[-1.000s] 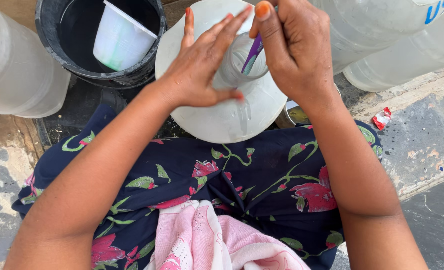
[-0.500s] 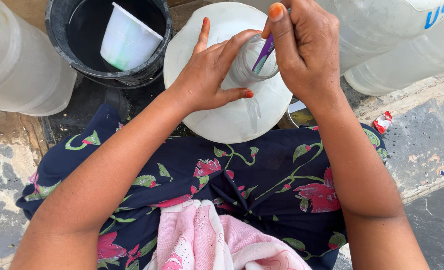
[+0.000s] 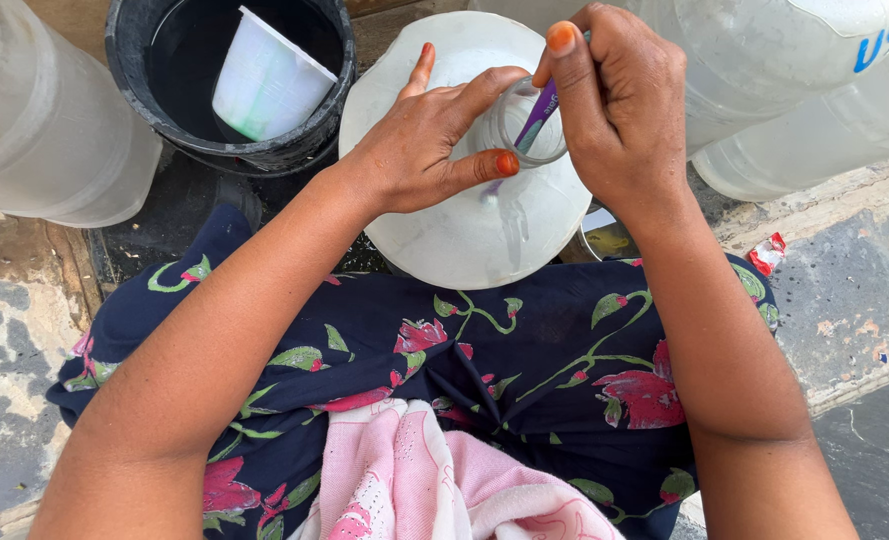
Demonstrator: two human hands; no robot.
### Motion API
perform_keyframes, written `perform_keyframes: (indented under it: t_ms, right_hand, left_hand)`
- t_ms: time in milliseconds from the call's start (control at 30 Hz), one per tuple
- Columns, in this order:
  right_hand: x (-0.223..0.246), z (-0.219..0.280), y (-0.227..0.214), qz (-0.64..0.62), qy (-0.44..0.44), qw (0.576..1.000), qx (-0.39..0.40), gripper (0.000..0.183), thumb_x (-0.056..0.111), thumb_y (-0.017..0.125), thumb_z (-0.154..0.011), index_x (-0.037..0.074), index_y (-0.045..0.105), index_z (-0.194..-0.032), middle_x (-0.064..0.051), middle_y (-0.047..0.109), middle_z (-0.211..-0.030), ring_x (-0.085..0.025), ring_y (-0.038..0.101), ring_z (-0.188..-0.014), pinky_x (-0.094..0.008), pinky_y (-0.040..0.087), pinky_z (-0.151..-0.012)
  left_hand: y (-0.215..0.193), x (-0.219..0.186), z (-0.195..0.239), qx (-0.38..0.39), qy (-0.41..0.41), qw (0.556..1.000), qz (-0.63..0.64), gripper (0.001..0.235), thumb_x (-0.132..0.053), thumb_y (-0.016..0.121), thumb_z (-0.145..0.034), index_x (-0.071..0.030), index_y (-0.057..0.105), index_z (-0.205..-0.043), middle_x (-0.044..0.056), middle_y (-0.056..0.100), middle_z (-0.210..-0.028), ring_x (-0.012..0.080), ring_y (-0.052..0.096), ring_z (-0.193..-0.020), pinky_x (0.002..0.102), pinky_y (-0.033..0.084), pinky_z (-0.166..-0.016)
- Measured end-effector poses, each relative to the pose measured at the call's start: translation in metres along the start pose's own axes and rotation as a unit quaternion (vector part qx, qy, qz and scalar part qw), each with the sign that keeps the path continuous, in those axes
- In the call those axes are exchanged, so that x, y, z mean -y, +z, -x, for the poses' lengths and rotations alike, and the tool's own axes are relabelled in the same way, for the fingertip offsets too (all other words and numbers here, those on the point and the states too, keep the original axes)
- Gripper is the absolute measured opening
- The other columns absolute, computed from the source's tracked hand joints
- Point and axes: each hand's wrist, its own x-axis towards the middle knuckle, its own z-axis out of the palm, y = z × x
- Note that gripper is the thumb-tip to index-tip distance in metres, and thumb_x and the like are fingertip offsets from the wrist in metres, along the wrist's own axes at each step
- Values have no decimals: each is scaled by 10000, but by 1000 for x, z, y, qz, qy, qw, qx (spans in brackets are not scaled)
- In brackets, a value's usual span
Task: The person cleans a large plastic water dispenser by first scrubbing the inside of the neck with a toothbrush and then wiping the exterior surface with a sponge. The person uses water from a nearby bucket to rinse the tools during the process.
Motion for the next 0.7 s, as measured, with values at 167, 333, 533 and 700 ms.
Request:
perform_keyframes:
  t_ms: [167, 333, 533, 700]
  right_hand:
    - [4, -3, -1, -1, 19, 1000, 4, 453, 231, 579, -1253, 13, 572, -856, -49, 660, -797, -87, 471, -611, -266, 338, -557]
    - [9, -3, -5, -53, 89, 994, 18, 388, 232, 601, -1231, -16, 648, -937, -42, 625, -756, -66, 535, -584, -228, 377, -525]
    - [3, -4, -19, -191, 117, 974, -16, 356, 251, 479, -1236, -49, 583, -1074, -76, 643, -883, -107, 676, -711, -219, 530, -604]
    - [2, -1, -21, -213, 116, 970, -8, 339, 284, 415, -1258, -27, 506, -1159, -80, 620, -985, -128, 713, -781, -241, 598, -694]
  left_hand:
    - [-4, -2, -2, 29, -24, 999, -1, 920, -874, 390, -903, -240, 354, -1570, 90, 716, -1323, 327, 607, -1344, 708, -25, -1238]
    - [-17, -4, 0, 58, 9, 998, -23, 1108, -761, 768, -760, -194, 266, -1568, 96, 628, -1441, 320, 562, -1359, 704, 7, -1202]
    - [-15, -7, 1, 68, 22, 995, -66, 1496, -578, 1004, -452, -170, 104, -1575, 112, 490, -1546, 311, 458, -1425, 684, 20, -1192]
    - [-9, -5, 0, 69, 10, 995, -76, 1561, -554, 1033, -381, -183, 90, -1569, 102, 489, -1540, 309, 455, -1414, 666, 4, -1201]
